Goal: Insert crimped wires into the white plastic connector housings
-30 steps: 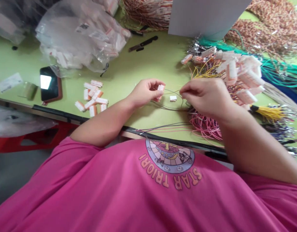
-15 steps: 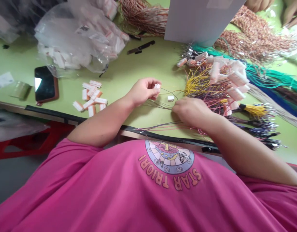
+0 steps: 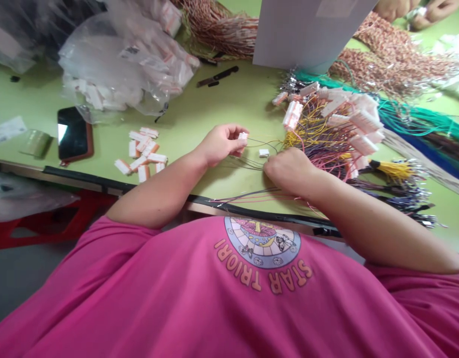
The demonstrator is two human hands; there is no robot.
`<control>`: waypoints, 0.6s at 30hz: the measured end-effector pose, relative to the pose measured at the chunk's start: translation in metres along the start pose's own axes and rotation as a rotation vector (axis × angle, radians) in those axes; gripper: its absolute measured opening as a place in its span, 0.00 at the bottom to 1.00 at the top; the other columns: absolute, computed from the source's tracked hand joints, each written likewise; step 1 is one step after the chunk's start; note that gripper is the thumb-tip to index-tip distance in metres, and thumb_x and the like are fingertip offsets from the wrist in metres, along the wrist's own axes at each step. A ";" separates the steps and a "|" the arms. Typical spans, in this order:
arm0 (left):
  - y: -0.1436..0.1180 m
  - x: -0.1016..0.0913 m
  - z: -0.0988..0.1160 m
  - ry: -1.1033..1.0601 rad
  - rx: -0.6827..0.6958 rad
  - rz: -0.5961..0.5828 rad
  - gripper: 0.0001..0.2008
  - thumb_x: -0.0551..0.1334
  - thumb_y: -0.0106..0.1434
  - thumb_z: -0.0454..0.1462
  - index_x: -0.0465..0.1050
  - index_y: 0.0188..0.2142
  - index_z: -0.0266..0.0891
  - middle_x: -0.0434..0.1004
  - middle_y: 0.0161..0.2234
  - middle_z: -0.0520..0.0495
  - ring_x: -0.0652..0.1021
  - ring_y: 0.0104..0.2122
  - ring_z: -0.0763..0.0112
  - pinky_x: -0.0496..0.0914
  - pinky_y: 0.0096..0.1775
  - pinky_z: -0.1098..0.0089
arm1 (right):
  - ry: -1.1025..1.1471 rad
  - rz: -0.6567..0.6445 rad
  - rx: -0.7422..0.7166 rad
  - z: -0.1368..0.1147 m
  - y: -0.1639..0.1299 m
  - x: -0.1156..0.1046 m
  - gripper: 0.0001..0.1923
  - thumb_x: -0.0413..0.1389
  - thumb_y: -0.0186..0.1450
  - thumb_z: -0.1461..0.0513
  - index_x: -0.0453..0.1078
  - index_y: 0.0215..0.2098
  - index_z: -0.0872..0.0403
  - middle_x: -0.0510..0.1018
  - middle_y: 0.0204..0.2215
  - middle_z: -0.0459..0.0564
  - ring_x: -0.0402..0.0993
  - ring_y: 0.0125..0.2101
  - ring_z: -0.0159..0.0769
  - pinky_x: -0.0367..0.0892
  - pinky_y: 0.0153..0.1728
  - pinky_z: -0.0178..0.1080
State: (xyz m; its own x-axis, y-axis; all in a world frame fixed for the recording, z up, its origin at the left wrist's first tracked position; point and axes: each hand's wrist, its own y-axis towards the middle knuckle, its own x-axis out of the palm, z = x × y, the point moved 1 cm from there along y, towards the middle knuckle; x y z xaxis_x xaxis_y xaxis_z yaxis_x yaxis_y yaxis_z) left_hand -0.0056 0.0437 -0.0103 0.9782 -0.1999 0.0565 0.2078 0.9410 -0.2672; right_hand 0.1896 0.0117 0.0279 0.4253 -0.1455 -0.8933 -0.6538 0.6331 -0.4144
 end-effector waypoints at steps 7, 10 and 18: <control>-0.001 -0.001 0.001 -0.006 -0.012 -0.005 0.12 0.65 0.57 0.27 0.73 0.41 0.35 0.73 0.29 0.52 0.73 0.25 0.79 0.72 0.31 0.72 | 0.033 0.043 -0.058 0.015 -0.007 0.000 0.13 0.50 0.67 0.66 0.77 0.38 0.55 0.82 0.35 0.55 0.76 0.32 0.39 0.51 0.27 0.38; -0.001 -0.001 -0.001 -0.004 -0.008 -0.023 0.13 0.67 0.57 0.28 0.73 0.42 0.35 0.74 0.30 0.51 0.74 0.25 0.78 0.73 0.32 0.71 | 0.060 0.008 -0.038 0.021 -0.013 -0.001 0.10 0.52 0.66 0.63 0.76 0.39 0.53 0.82 0.35 0.53 0.75 0.31 0.37 0.49 0.27 0.37; 0.001 -0.002 -0.003 0.003 0.005 -0.020 0.12 0.66 0.58 0.29 0.73 0.42 0.34 0.72 0.29 0.52 0.73 0.25 0.78 0.73 0.32 0.70 | 0.049 0.039 -0.078 0.010 -0.006 0.004 0.14 0.47 0.69 0.68 0.75 0.42 0.57 0.82 0.35 0.58 0.75 0.31 0.38 0.51 0.28 0.38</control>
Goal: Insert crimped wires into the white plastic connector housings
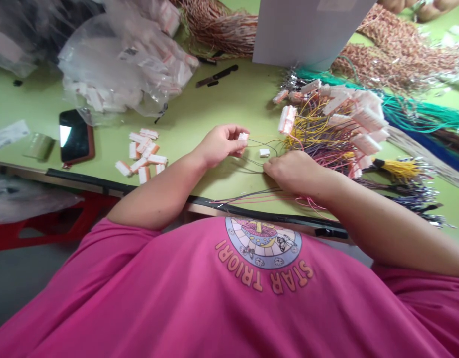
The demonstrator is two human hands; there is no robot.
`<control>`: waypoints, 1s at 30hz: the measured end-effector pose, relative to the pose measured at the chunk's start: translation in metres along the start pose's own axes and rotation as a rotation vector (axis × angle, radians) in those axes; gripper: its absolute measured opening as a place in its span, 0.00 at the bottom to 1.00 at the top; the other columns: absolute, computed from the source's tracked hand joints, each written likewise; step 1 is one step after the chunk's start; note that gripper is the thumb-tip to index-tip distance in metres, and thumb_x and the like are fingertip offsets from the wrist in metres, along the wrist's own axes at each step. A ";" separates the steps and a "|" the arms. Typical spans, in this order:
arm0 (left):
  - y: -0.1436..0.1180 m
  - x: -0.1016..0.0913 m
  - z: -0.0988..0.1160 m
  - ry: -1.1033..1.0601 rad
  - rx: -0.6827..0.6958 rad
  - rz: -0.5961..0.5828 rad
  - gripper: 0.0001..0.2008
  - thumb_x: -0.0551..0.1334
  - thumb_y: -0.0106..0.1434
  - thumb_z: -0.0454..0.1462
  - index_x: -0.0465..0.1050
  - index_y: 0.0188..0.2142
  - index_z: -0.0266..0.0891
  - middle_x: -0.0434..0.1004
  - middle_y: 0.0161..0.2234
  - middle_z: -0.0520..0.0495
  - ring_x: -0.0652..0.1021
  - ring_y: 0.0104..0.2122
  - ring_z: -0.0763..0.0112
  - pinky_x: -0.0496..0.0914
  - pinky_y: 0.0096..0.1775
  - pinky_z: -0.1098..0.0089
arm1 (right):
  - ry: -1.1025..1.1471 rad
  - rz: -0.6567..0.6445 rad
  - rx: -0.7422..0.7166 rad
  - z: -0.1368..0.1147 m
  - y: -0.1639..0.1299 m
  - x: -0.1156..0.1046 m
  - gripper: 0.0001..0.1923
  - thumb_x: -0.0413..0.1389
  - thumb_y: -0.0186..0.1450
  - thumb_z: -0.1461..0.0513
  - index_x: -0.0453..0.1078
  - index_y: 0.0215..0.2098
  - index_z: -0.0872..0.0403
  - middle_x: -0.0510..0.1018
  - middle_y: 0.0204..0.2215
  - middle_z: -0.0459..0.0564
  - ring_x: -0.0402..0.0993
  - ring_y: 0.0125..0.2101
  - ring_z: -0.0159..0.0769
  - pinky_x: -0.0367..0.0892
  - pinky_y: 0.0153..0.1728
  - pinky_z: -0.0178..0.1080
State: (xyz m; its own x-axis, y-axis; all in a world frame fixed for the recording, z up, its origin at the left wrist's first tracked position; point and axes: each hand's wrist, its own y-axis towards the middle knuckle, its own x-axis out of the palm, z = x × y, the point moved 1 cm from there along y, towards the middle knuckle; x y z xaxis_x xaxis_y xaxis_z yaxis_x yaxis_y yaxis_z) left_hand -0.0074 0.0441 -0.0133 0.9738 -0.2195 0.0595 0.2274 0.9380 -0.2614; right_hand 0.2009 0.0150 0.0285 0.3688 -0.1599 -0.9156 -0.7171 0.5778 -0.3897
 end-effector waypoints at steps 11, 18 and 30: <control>-0.002 0.000 0.002 -0.035 -0.048 -0.031 0.11 0.66 0.58 0.28 0.73 0.42 0.35 0.73 0.29 0.52 0.73 0.25 0.80 0.71 0.32 0.74 | 0.122 -0.046 0.040 0.011 -0.008 -0.010 0.11 0.51 0.63 0.65 0.76 0.31 0.51 0.80 0.31 0.48 0.69 0.28 0.33 0.47 0.27 0.37; -0.004 0.000 0.003 -0.053 -0.048 -0.052 0.13 0.67 0.57 0.29 0.73 0.43 0.34 0.73 0.31 0.52 0.73 0.25 0.80 0.70 0.31 0.74 | 0.035 -0.060 0.017 0.007 -0.010 -0.013 0.11 0.52 0.63 0.68 0.77 0.33 0.53 0.81 0.31 0.52 0.70 0.28 0.34 0.47 0.27 0.38; -0.005 0.002 0.005 -0.069 -0.064 -0.092 0.15 0.67 0.56 0.26 0.73 0.44 0.33 0.75 0.32 0.51 0.74 0.26 0.81 0.70 0.31 0.75 | 0.252 0.019 -0.136 0.001 -0.007 -0.014 0.12 0.52 0.60 0.65 0.76 0.37 0.53 0.79 0.31 0.52 0.71 0.30 0.37 0.53 0.30 0.37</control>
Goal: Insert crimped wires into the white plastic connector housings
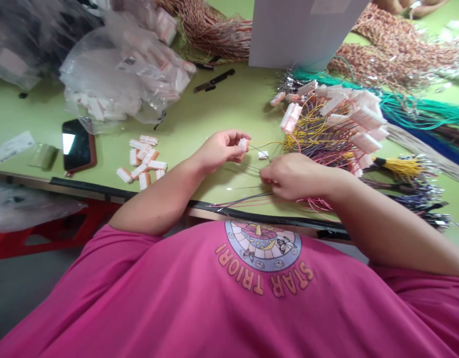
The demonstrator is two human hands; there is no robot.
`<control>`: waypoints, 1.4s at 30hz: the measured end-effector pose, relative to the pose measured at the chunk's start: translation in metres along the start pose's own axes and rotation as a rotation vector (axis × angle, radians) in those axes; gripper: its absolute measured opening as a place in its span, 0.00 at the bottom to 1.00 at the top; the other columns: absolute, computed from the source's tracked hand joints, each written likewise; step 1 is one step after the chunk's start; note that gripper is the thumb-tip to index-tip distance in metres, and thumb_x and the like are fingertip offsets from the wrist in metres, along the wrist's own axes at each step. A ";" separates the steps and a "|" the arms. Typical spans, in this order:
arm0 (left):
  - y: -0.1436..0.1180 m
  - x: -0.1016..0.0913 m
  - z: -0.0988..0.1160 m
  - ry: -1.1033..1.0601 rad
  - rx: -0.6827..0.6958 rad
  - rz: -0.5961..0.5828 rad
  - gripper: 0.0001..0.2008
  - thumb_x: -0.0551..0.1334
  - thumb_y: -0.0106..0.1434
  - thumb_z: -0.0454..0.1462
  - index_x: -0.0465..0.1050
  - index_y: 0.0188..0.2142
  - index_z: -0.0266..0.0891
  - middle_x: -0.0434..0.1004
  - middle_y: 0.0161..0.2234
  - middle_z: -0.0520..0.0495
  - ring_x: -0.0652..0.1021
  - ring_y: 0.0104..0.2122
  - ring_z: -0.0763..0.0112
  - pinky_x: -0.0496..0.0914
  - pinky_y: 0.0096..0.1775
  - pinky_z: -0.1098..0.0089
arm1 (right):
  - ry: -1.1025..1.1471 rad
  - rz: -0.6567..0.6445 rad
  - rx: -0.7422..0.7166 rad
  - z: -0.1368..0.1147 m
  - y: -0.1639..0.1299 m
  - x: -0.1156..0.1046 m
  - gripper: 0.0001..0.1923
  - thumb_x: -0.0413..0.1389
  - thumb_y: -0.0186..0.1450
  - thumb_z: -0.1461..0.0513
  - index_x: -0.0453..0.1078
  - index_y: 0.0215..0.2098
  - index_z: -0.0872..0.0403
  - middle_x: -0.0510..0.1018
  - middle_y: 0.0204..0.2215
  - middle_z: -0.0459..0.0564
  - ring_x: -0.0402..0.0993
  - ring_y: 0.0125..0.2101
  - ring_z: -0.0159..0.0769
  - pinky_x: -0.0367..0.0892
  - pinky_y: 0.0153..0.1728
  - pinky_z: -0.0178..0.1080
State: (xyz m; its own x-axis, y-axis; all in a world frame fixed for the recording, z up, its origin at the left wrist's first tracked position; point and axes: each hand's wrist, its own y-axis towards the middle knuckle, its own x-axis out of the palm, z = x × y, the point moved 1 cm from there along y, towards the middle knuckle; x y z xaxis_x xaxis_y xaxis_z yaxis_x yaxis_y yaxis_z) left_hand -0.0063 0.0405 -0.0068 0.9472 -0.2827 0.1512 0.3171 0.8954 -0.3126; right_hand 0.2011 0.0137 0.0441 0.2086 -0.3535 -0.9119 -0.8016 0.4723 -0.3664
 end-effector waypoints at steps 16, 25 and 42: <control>-0.004 0.010 -0.010 -0.273 -0.094 -0.201 0.26 0.78 0.47 0.38 0.74 0.44 0.35 0.78 0.31 0.51 0.77 0.27 0.78 0.73 0.31 0.74 | 0.467 0.717 0.346 0.011 0.006 0.025 0.15 0.52 0.65 0.61 0.81 0.37 0.56 0.81 0.28 0.49 0.70 0.27 0.32 0.62 0.33 0.36; -0.005 0.012 -0.011 -0.248 -0.075 -0.171 0.25 0.77 0.47 0.37 0.73 0.44 0.35 0.78 0.32 0.52 0.77 0.26 0.79 0.73 0.31 0.74 | 0.304 0.729 0.437 0.005 0.009 0.033 0.16 0.51 0.66 0.60 0.82 0.38 0.53 0.83 0.29 0.49 0.73 0.27 0.34 0.61 0.31 0.36; -0.005 0.019 -0.017 -0.175 -0.095 -0.152 0.21 0.77 0.48 0.38 0.75 0.39 0.32 0.77 0.27 0.51 0.75 0.23 0.78 0.71 0.30 0.71 | 0.234 0.677 0.349 0.006 0.016 0.044 0.15 0.48 0.67 0.60 0.75 0.28 0.54 0.75 0.21 0.48 0.63 0.23 0.31 0.50 0.27 0.36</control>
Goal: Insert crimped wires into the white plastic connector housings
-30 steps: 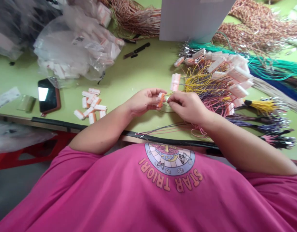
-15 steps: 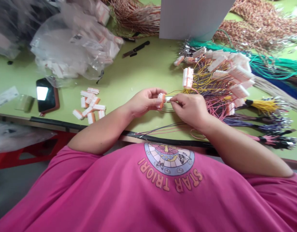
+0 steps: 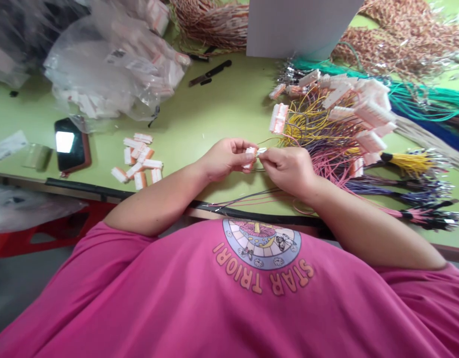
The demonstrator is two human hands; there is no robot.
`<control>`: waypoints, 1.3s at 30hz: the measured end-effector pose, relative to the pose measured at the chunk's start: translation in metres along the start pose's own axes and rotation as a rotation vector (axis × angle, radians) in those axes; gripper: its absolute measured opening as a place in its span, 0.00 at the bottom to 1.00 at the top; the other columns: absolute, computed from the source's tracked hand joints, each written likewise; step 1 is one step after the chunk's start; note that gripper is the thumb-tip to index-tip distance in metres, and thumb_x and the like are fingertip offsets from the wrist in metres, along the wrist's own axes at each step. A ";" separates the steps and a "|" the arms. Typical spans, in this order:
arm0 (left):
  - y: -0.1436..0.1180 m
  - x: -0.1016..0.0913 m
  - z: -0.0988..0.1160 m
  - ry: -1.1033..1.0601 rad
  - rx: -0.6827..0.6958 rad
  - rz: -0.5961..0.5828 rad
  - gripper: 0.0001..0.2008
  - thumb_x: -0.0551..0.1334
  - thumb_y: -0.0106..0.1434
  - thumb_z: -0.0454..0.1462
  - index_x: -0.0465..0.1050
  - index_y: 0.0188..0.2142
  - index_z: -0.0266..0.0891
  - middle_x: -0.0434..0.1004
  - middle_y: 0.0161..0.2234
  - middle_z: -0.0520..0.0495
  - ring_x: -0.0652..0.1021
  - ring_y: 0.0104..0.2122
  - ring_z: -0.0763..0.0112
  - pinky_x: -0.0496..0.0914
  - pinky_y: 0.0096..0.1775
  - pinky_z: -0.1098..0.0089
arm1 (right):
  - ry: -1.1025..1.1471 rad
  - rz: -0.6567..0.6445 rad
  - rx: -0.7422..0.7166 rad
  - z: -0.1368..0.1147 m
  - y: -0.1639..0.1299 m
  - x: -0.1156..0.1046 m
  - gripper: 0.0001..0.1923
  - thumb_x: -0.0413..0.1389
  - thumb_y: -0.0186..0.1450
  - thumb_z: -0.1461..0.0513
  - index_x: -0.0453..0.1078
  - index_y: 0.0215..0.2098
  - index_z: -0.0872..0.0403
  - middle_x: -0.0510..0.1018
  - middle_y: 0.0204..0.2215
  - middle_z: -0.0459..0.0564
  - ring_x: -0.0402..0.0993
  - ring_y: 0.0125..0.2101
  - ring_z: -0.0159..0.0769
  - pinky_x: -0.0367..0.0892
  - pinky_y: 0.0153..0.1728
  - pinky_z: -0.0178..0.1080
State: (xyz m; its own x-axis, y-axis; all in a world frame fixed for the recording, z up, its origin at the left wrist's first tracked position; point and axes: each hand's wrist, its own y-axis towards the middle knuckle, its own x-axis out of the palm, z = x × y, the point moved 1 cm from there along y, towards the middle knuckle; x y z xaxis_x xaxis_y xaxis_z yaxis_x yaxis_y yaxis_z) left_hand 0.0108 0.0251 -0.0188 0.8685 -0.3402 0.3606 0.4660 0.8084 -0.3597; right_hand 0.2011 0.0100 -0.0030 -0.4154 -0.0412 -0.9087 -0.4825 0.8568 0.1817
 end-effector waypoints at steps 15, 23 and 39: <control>-0.003 0.006 0.001 0.122 0.051 0.012 0.21 0.78 0.48 0.37 0.76 0.39 0.30 0.77 0.25 0.50 0.76 0.22 0.76 0.73 0.29 0.73 | -0.092 -0.152 0.013 -0.004 0.002 -0.002 0.14 0.49 0.68 0.60 0.76 0.35 0.56 0.79 0.27 0.51 0.66 0.24 0.33 0.50 0.29 0.36; -0.001 0.005 -0.001 0.201 0.066 0.016 0.17 0.76 0.49 0.33 0.76 0.38 0.31 0.76 0.22 0.52 0.75 0.20 0.77 0.73 0.28 0.73 | -0.035 -0.208 0.003 -0.003 0.005 0.002 0.15 0.49 0.68 0.61 0.77 0.35 0.56 0.80 0.29 0.52 0.70 0.28 0.36 0.55 0.31 0.37; 0.000 0.005 -0.002 0.115 0.072 -0.012 0.27 0.79 0.44 0.44 0.76 0.39 0.32 0.77 0.24 0.51 0.76 0.22 0.78 0.73 0.30 0.73 | 0.081 -0.106 0.044 -0.005 0.002 -0.003 0.13 0.49 0.68 0.61 0.76 0.35 0.56 0.78 0.29 0.52 0.70 0.30 0.36 0.58 0.34 0.37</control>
State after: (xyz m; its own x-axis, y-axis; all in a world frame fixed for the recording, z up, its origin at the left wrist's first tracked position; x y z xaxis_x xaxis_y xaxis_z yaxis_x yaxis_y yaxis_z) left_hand 0.0150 0.0224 -0.0184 0.8786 -0.3991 0.2621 0.4664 0.8349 -0.2921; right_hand 0.1972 0.0091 0.0018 -0.4255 -0.1727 -0.8883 -0.4937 0.8670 0.0679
